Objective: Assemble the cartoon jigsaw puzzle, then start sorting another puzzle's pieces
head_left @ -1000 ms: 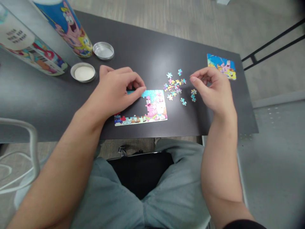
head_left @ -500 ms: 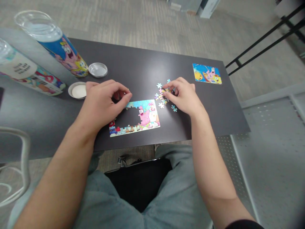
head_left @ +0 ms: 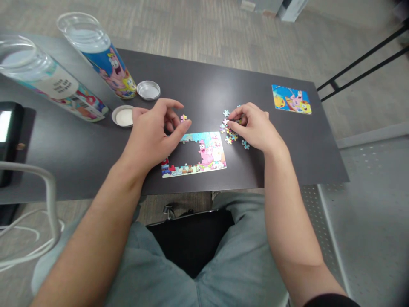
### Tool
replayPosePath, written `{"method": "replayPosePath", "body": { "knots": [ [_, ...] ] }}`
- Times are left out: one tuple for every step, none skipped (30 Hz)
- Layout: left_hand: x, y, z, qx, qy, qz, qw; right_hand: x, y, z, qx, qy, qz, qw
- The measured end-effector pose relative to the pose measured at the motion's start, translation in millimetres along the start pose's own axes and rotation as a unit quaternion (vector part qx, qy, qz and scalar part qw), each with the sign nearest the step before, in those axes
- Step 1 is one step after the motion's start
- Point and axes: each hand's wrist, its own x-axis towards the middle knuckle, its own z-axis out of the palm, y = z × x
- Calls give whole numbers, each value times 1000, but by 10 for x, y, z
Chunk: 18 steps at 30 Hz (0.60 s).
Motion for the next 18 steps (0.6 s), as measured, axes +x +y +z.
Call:
{"method": "replayPosePath", "body": {
  "knots": [
    [-6, -1, -7, -1, -3, -1, 1000, 1, -1, 0, 4, -1, -2, 1000],
    [-11, -2, -14, -2, -5, -1, 1000, 2, -4, -2, 9, -1, -3, 1000],
    [-15, -4, -18, -5, -8, 0, 1000, 3, -7, -4, 13, -2, -4, 1000],
    [-19, -8, -20, -7, -9, 2, 1000, 5, -11, -5, 18, -3, -6, 1000],
    [-22, -15, -16, -9, -10, 5, 1000, 6, -15, -6, 24, -6, -9, 1000],
    [-25, -26, -7, -11, -7, 8, 1000, 8, -17, -5, 30, -9, -12, 999],
    [-28, -41, 6, -11, 1, 13, 1000, 10, -16, -1, 39, -12, -15, 999],
    [-31, -59, 23, -9, 11, 18, 1000, 11, -13, 6, 49, -14, -18, 999],
    [-32, -78, 42, -7, 21, 23, 999, 12, -9, 15, 62, -14, -22, 998],
    [-33, -97, 62, -5, 31, 30, 999, 11, -5, 26, 78, -11, -26, 997],
    [-32, -115, 80, -3, 38, 36, 999, 10, -2, 38, 100, -6, -33, 994],
    [-30, -129, 95, -2, 43, 43, 998, 8, -2, 49, 129, -1, -43, 991],
    [-26, -140, 108, -4, 46, 50, 998, 5, -8, 59, 162, 2, -56, 985],
    [-20, -146, 117, -10, 48, 59, 997, 1, -20, 65, 197, 2, -70, 978],
    [-13, -147, 124, -22, 47, 67, 996, -4, -41, 70, 228, -4, -84, 970],
    [-6, -143, 128, -40, 44, 76, 995, -12, -70, 74, 253, -15, -95, 963],
    [1, -133, 132, -60, 38, 84, 994, -22, -107, 78, 273, -27, -102, 956],
    [6, -118, 134, -83, 32, 92, 992, -34, -149, 84, 290, -42, -106, 950]
  ]
}}
